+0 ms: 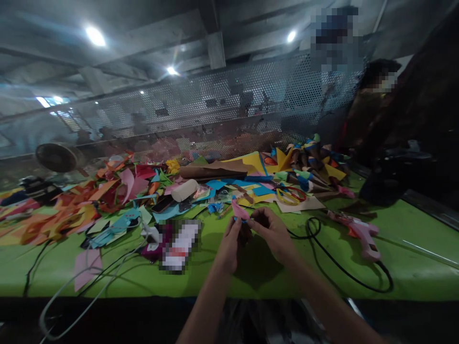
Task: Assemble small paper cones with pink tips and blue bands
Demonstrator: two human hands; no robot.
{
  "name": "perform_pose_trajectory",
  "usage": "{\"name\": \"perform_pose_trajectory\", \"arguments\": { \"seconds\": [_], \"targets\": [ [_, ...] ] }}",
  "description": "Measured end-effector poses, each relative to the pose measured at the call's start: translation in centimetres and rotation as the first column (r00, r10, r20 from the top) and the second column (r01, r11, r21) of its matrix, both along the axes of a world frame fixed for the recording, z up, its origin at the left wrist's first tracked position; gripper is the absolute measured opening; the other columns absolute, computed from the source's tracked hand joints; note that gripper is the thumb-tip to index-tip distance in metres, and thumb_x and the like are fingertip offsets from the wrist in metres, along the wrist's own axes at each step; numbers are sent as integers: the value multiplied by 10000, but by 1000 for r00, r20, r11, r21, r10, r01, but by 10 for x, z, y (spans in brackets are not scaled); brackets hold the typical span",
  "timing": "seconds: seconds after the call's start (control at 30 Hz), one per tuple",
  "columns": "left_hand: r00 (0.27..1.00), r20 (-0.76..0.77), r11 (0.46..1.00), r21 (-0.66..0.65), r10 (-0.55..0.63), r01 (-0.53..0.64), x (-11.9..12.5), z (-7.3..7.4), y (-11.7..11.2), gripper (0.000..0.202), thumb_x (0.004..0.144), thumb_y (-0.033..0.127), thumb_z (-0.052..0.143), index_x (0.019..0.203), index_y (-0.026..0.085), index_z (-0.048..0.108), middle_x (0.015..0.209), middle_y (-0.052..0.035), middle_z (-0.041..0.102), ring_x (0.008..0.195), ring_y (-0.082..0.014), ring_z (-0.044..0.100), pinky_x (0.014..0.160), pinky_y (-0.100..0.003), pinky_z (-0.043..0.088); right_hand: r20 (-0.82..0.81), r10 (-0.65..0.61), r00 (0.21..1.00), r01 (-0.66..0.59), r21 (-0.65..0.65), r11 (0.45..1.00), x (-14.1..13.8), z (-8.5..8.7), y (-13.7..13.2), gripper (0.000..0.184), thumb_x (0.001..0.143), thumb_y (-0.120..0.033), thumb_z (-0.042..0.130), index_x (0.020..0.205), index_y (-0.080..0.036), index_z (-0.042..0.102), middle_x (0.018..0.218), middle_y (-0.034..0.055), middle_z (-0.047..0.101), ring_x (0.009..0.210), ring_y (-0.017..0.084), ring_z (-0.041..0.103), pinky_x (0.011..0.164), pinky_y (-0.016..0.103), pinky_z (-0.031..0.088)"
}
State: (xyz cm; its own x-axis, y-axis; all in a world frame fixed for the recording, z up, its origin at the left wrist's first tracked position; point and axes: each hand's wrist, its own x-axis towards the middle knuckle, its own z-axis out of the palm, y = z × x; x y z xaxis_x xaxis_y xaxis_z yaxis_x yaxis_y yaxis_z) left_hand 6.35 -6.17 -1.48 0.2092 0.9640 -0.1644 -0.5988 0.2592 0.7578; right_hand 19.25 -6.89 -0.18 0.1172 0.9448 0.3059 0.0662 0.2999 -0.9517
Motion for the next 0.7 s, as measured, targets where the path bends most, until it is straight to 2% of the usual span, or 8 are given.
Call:
{"name": "perform_pose_trajectory", "arguments": {
  "seconds": [0.07,0.17,0.47,0.6,0.7],
  "targets": [
    [1000,-13,1000,-10,-5,5,-1,-3,0,410,736,447,782,1035,194,662,867,-18,696,785,-143,637,708,-233,479,34,-34,999,34,4,999,0,0,0,297,778,-473,704,848,-213,576,779,-6,576,687,159,544,624,280,464],
    [1000,-12,1000,-29,0,0,-1,-5,1,423,724,437,796,1061,215,668,973,-41,719,871,-162,658,762,-246,498,7,-17,1000,17,10,1000,0,-3,0,297,796,-483,687,869,-215,582,806,5,600,720,172,574,657,298,492],
    [999,-51,1000,-14,-4,3,-1,-2,1,437,675,436,829,1021,225,664,832,10,696,696,-112,621,648,-209,460,36,-43,998,42,25,999,0,-4,1,296,800,-493,677,838,-220,570,773,0,586,666,164,547,594,284,466],
    [1000,7,1000,-2,-13,13,-1,1,0,413,665,399,844,978,209,654,792,20,672,686,-104,609,665,-204,465,150,-124,981,118,49,992,0,-2,-1,283,759,-442,720,858,-219,578,779,-8,586,628,148,499,567,271,417],
    [995,82,999,-3,-53,53,0,3,0,381,699,416,819,954,195,643,762,21,646,668,-103,595,654,-206,466,187,-147,971,140,47,989,-1,-1,-2,246,779,-414,699,863,-216,581,772,-7,586,630,150,494,575,273,400]
  ]
}}
